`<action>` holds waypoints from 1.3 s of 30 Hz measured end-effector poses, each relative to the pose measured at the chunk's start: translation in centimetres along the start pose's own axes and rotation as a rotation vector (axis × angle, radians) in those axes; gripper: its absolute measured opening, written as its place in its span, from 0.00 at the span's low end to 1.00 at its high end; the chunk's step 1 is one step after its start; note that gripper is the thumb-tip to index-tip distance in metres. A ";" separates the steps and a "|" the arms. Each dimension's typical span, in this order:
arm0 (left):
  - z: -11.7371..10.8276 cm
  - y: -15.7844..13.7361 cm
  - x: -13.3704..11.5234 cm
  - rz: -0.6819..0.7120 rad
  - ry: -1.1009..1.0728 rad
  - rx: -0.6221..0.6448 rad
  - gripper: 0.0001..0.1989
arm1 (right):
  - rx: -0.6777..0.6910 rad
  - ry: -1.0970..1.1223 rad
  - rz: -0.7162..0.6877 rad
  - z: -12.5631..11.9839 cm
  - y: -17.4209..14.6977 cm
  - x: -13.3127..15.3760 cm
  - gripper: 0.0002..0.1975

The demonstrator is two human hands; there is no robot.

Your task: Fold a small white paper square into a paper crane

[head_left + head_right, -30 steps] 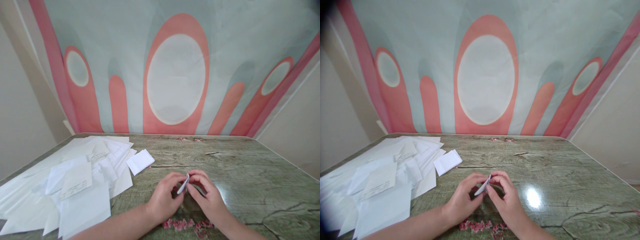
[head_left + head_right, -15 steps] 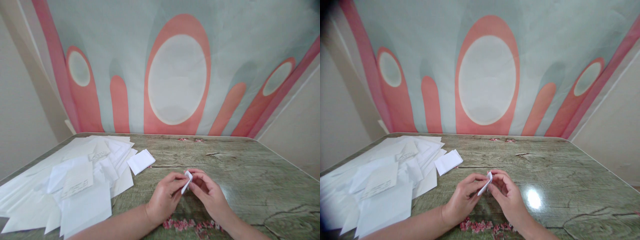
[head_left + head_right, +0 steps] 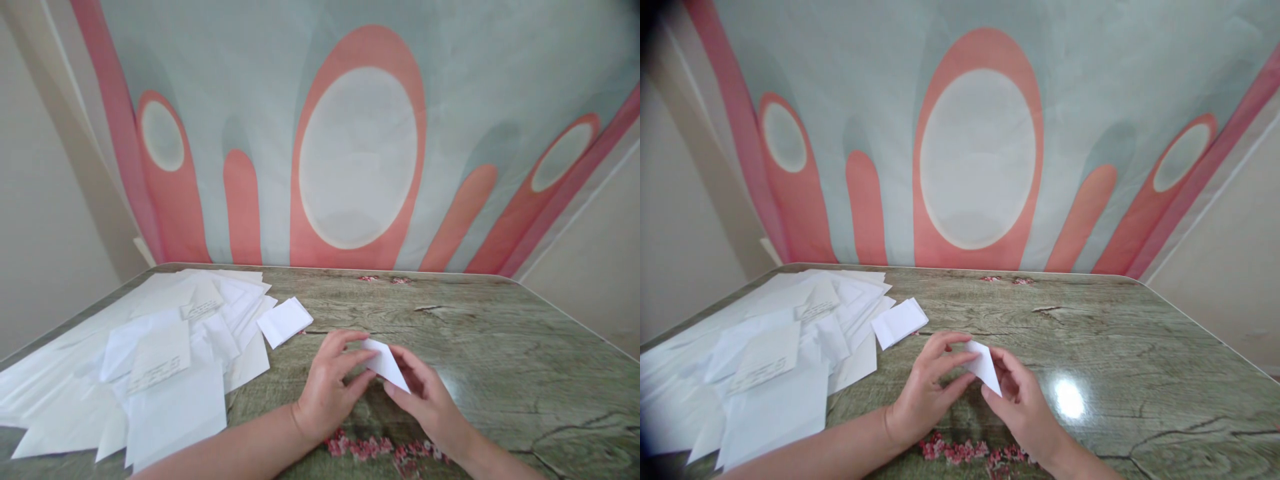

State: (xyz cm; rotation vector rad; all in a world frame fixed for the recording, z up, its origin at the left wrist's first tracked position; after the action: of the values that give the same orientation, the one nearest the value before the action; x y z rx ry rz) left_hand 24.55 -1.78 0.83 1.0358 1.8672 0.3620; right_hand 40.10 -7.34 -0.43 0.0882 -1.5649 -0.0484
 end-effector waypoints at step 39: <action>0.1 0.3 0.1 -0.138 -0.340 0.049 0.15 | 0.001 -0.118 0.005 -0.2 0.5 0.2 0.17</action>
State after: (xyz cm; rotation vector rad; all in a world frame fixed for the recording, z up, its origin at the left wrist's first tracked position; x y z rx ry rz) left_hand 24.80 -1.52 0.92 0.9302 1.6339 0.0541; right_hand 40.30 -6.81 -0.23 0.0831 -1.6833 -0.0493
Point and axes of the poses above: each hand's wrist, its own y-axis towards the middle knuckle, its own z-axis out of the palm, x = y × z, the point moved 2 cm from there along y, towards the middle knuckle, and after that the axes turned 3 degrees about z, right-handed, at the moved point
